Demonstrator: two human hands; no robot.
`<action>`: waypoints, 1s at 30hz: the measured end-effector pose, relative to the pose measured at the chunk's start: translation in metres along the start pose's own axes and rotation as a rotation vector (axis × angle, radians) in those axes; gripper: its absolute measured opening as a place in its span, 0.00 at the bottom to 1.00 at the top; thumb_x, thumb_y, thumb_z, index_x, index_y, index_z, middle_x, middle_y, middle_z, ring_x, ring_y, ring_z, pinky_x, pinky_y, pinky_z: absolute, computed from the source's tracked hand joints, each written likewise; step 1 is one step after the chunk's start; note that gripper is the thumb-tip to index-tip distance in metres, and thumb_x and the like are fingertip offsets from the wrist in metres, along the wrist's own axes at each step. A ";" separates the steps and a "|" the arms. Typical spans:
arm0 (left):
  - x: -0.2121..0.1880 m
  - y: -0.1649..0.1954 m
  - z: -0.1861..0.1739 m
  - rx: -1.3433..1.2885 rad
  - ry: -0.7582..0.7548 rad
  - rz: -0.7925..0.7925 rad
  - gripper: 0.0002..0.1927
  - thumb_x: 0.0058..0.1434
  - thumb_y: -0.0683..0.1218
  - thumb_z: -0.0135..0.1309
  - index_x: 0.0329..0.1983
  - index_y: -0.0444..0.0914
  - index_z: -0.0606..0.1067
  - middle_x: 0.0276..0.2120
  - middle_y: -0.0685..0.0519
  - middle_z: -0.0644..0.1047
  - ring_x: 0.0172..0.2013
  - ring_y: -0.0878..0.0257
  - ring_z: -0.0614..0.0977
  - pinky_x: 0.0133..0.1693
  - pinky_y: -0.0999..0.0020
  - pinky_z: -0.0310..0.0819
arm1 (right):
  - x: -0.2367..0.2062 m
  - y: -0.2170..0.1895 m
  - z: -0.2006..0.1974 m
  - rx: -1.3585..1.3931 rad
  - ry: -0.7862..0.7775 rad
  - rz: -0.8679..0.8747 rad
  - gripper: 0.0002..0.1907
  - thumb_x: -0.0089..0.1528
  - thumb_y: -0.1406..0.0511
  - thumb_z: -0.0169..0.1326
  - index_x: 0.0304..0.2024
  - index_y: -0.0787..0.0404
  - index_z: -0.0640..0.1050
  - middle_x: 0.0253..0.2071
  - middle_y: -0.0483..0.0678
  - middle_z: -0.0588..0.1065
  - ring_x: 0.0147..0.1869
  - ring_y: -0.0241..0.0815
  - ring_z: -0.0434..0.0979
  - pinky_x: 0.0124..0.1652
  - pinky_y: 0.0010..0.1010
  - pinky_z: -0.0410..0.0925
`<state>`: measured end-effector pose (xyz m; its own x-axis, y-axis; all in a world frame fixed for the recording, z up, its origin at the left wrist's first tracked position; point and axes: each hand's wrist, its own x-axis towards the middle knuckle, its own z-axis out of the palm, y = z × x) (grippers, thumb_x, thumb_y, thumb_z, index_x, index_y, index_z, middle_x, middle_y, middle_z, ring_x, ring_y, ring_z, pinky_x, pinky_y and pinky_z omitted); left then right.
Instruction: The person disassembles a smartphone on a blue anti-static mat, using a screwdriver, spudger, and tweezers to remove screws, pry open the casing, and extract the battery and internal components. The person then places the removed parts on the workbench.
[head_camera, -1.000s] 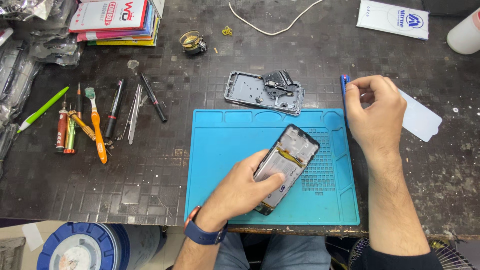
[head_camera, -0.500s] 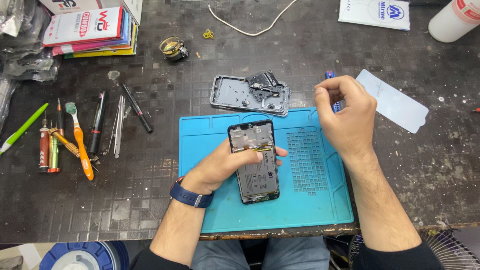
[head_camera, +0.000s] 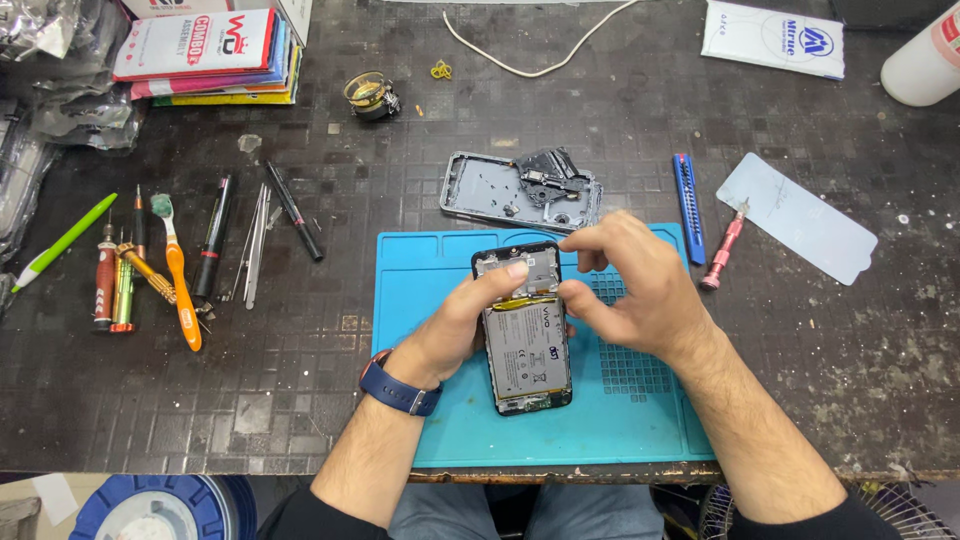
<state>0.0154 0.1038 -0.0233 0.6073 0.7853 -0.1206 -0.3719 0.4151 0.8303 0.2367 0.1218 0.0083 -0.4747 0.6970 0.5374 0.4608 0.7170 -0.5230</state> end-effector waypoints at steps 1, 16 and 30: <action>0.000 0.000 -0.001 0.015 0.015 0.001 0.31 0.67 0.62 0.44 0.59 0.34 0.74 0.46 0.44 0.81 0.46 0.54 0.85 0.49 0.56 0.82 | 0.000 -0.001 0.001 0.009 0.011 -0.016 0.17 0.59 0.64 0.63 0.48 0.63 0.75 0.34 0.47 0.72 0.38 0.41 0.73 0.38 0.33 0.69; -0.006 -0.018 -0.011 0.093 0.039 0.092 0.33 0.72 0.66 0.41 0.59 0.33 0.74 0.51 0.46 0.79 0.52 0.57 0.79 0.54 0.61 0.75 | -0.001 -0.019 0.012 -0.198 -0.010 -0.247 0.14 0.51 0.67 0.67 0.39 0.54 0.80 0.43 0.45 0.69 0.48 0.46 0.67 0.49 0.40 0.62; -0.003 -0.023 -0.012 0.312 0.027 0.148 0.39 0.72 0.71 0.34 0.61 0.32 0.70 0.54 0.49 0.74 0.56 0.62 0.73 0.60 0.66 0.68 | 0.001 -0.029 0.019 -0.216 -0.044 -0.239 0.13 0.52 0.68 0.65 0.39 0.57 0.78 0.44 0.46 0.70 0.51 0.48 0.69 0.51 0.42 0.62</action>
<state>0.0132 0.0972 -0.0489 0.5426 0.8400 0.0025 -0.2193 0.1387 0.9657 0.2088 0.1016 0.0117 -0.6187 0.5116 0.5962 0.4788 0.8472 -0.2302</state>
